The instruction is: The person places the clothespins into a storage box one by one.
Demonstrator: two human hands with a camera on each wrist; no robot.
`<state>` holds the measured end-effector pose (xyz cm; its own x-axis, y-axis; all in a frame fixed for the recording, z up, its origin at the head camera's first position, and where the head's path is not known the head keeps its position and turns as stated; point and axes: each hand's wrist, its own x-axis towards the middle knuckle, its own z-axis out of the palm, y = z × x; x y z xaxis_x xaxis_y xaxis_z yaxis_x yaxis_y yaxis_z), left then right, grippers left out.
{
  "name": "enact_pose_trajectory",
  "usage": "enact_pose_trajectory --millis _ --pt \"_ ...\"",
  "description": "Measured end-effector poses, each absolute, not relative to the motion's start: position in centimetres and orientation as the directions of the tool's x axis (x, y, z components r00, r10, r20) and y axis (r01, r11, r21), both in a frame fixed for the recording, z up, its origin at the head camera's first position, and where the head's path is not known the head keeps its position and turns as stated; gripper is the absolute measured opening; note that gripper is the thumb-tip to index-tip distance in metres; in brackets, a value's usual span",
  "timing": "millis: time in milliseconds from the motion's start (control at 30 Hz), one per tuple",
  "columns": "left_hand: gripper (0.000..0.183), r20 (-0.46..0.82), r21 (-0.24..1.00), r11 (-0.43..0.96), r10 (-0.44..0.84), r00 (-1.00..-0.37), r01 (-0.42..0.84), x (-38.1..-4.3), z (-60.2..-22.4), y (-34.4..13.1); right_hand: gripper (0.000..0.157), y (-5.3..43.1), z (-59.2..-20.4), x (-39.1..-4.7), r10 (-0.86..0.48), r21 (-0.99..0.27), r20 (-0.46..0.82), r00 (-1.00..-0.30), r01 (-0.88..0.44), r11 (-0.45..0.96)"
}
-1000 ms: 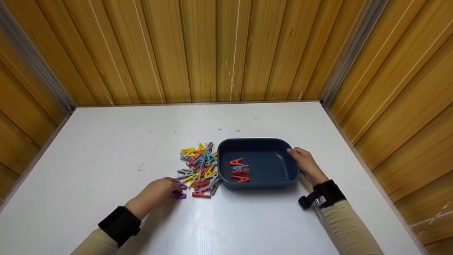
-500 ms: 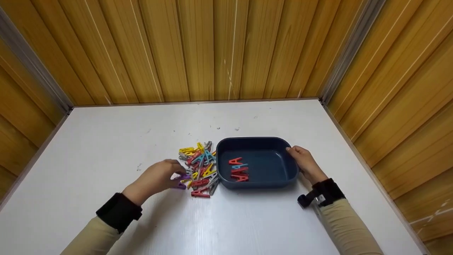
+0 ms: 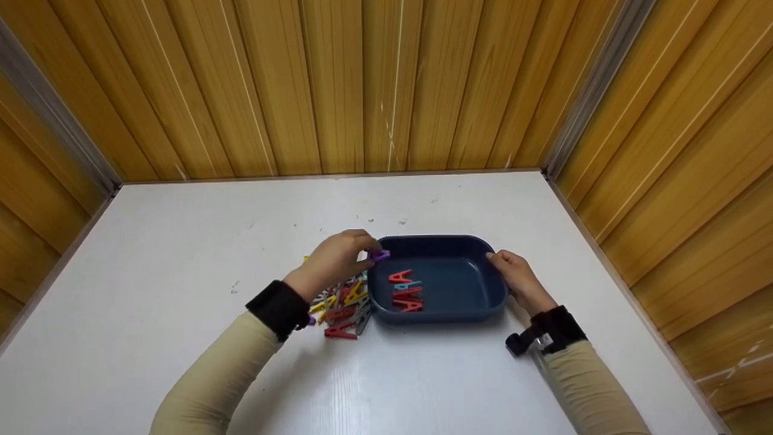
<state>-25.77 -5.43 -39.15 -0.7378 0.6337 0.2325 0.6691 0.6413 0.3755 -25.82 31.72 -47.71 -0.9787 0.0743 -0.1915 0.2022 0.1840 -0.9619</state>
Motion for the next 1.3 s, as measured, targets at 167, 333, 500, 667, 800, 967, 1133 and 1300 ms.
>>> enact_pose_trajectory --millis 167,333,500,667,800,967,1133,1300 --pt "0.023 0.203 0.362 0.614 0.683 -0.702 0.702 -26.9 -40.0 -2.6 0.040 31.7 -47.6 -25.7 0.079 -0.960 -0.193 -0.978 0.205 0.189" --pt "0.024 0.160 0.377 0.623 0.685 -0.711 0.685 -28.0 -41.6 -0.8 0.039 31.5 -47.5 -25.8 0.070 -0.961 -0.191 -0.979 0.201 0.192" --pt "0.025 0.110 0.373 0.646 0.682 -0.723 0.666 -28.7 -43.2 0.2 0.039 31.6 -47.7 -26.0 0.052 -0.956 -0.210 -0.976 0.216 0.196" --pt "0.024 0.108 0.348 0.653 0.685 -0.721 0.672 -29.1 -44.3 0.7 0.039 31.7 -47.8 -26.1 0.050 -0.955 -0.221 -0.974 0.227 0.191" --pt "0.023 0.105 0.343 0.649 0.692 -0.714 0.679 -29.4 -44.7 1.0 0.039 31.6 -47.7 -26.0 0.063 -0.954 -0.210 -0.976 0.219 0.203" --pt "0.023 0.096 0.301 0.660 0.698 -0.710 0.689 -29.6 -45.2 1.4 0.038 31.6 -47.7 -25.8 0.077 -0.956 -0.192 -0.978 0.204 0.213" --pt "0.023 0.099 0.288 0.667 0.693 -0.714 0.687 -29.6 -45.5 1.7 0.037 31.8 -47.8 -25.9 0.082 -0.955 -0.188 -0.979 0.201 0.216" --pt "0.024 0.128 0.284 0.660 0.692 -0.710 0.695 -29.6 -45.4 1.7 0.036 31.9 -47.8 -25.9 0.074 -0.957 -0.191 -0.979 0.202 0.208"
